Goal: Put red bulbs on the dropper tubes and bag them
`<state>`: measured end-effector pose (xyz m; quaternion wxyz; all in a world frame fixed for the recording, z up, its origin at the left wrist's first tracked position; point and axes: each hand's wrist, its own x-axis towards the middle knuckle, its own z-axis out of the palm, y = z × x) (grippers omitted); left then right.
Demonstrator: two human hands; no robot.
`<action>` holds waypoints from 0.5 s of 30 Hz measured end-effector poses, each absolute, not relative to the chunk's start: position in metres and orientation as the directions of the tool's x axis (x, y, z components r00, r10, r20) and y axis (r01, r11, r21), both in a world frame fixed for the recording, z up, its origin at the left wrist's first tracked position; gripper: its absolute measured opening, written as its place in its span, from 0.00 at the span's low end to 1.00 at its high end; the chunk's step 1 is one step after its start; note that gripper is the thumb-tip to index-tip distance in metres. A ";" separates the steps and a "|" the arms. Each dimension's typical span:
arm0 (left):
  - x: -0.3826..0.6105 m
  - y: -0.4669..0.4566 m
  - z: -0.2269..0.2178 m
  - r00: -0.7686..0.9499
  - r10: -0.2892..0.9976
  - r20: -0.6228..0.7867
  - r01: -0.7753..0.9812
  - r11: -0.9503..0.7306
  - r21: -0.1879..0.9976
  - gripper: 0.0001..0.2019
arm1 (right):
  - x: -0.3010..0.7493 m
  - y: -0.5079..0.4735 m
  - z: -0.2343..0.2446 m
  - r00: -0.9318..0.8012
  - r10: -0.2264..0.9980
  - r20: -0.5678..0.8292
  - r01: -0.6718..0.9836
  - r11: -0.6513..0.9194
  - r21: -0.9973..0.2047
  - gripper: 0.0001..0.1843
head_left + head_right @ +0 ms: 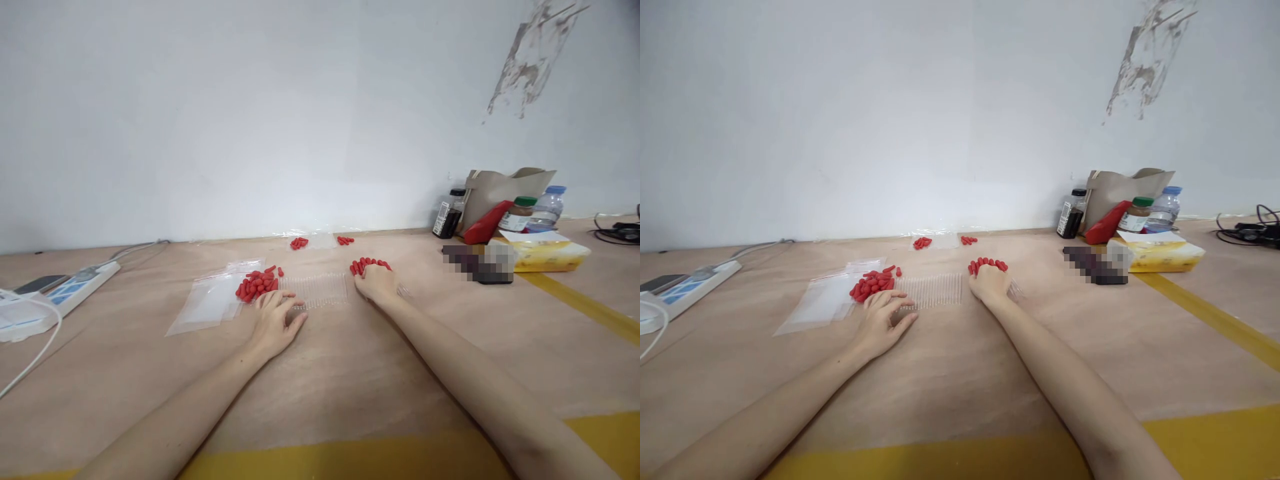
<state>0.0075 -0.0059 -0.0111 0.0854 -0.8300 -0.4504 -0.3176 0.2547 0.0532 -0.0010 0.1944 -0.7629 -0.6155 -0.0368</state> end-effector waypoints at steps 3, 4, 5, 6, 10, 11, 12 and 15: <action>0.008 -0.006 -0.011 0.390 0.697 0.602 0.803 -0.577 0.149 0.07 | 0.257 0.051 -0.001 0.239 0.929 0.284 0.955 -0.172 -0.241 0.16; 0.008 -0.006 -0.011 0.386 0.699 0.602 0.805 -0.574 0.149 0.07 | 0.257 0.050 0.000 0.237 0.926 0.293 0.956 -0.168 -0.241 0.16; 0.009 -0.007 -0.011 0.376 0.705 0.602 0.813 -0.563 0.151 0.07 | 0.257 0.049 0.001 0.230 0.923 0.309 0.957 -0.158 -0.242 0.17; 0.010 -0.007 -0.010 0.355 0.714 0.603 0.826 -0.542 0.155 0.08 | 0.256 0.047 0.002 0.219 0.919 0.328 0.960 -0.143 -0.241 0.17; 0.009 -0.004 -0.005 0.193 0.761 0.619 0.913 -0.371 0.171 0.09 | 0.245 0.042 0.007 0.137 0.942 0.307 0.971 -0.066 -0.231 0.17; 0.006 -0.002 -0.003 0.150 0.766 0.625 0.930 -0.324 0.173 0.09 | 0.241 0.041 0.007 0.118 0.957 0.263 0.971 -0.056 -0.234 0.17; 0.003 0.001 -0.001 0.113 0.771 0.627 0.944 -0.280 0.174 0.09 | 0.237 0.040 0.008 0.106 0.971 0.216 0.970 -0.053 -0.237 0.16; -0.014 0.013 0.004 0.015 0.779 0.626 0.969 -0.166 0.183 0.08 | 0.230 0.039 0.010 0.096 0.987 0.129 0.971 -0.064 -0.232 0.14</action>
